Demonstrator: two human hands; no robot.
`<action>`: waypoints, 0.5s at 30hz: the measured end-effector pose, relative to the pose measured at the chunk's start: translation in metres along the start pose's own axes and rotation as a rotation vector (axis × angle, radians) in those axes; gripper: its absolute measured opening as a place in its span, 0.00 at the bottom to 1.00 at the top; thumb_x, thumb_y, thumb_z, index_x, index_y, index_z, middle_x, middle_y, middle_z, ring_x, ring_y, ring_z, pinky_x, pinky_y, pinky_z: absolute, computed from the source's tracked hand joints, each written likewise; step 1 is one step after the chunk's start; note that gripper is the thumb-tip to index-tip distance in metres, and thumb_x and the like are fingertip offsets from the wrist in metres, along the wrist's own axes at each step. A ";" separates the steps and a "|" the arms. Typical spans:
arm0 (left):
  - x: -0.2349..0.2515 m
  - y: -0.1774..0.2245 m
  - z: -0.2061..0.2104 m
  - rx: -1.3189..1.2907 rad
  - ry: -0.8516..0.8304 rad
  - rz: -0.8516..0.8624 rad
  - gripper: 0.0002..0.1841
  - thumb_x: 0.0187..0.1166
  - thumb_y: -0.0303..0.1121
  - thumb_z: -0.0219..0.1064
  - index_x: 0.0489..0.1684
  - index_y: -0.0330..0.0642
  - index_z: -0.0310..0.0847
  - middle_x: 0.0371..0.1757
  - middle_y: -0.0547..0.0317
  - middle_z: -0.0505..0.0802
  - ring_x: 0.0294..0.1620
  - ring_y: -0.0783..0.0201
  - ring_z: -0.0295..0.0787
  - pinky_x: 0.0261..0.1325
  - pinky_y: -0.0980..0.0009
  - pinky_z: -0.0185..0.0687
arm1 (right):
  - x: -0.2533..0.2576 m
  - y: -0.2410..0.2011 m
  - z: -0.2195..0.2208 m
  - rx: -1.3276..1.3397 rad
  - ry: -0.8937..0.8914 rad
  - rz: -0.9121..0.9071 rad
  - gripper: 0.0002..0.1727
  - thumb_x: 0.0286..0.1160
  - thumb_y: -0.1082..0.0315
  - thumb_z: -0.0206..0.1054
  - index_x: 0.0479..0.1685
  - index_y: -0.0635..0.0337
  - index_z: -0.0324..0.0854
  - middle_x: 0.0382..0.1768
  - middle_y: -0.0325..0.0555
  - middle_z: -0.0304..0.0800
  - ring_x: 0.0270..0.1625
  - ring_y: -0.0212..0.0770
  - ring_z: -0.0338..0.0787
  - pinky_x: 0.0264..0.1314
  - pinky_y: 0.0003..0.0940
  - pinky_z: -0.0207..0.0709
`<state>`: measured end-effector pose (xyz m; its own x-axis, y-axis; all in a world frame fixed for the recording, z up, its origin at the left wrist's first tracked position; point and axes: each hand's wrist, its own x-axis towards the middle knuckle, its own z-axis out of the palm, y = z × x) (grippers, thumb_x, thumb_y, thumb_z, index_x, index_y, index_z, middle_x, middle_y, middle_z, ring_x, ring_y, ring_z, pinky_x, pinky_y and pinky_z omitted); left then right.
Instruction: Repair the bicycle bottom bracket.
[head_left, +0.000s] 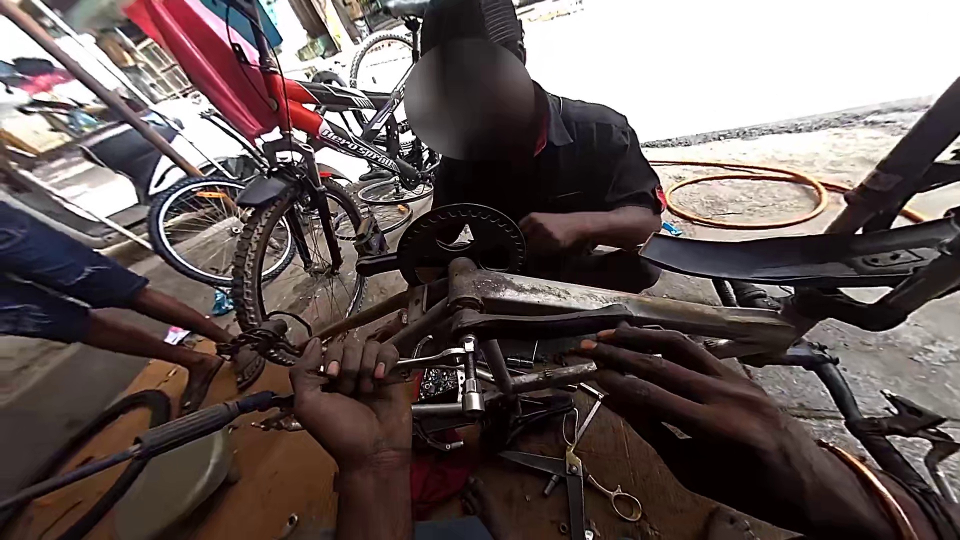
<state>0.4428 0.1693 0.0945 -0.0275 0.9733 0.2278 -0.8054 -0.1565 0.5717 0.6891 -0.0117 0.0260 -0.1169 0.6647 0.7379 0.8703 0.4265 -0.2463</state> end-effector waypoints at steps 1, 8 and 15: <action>-0.001 -0.003 -0.003 -0.040 0.045 -0.002 0.31 0.93 0.44 0.37 0.07 0.51 0.62 0.06 0.71 0.64 0.06 0.74 0.62 0.16 0.80 0.64 | 0.000 -0.001 0.001 -0.008 0.009 0.002 0.13 0.80 0.66 0.63 0.54 0.50 0.90 0.70 0.41 0.88 0.78 0.45 0.81 0.78 0.41 0.77; -0.019 -0.033 -0.032 -0.311 0.286 -0.002 0.29 0.91 0.45 0.42 0.09 0.47 0.65 0.07 0.68 0.68 0.08 0.70 0.68 0.20 0.77 0.73 | 0.003 0.001 0.002 -0.007 0.031 -0.005 0.12 0.78 0.67 0.63 0.51 0.52 0.91 0.67 0.43 0.90 0.76 0.45 0.83 0.78 0.42 0.78; -0.036 -0.061 -0.054 -0.419 0.280 -0.090 0.28 0.90 0.46 0.46 0.12 0.47 0.70 0.11 0.66 0.75 0.15 0.67 0.78 0.29 0.72 0.82 | 0.000 0.003 0.005 -0.005 0.036 -0.002 0.12 0.78 0.66 0.63 0.51 0.51 0.90 0.68 0.40 0.89 0.77 0.44 0.82 0.77 0.42 0.78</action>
<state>0.4610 0.1535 0.0086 -0.0582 0.9965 -0.0608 -0.9785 -0.0449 0.2014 0.6896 -0.0071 0.0224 -0.1017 0.6414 0.7604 0.8726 0.4246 -0.2414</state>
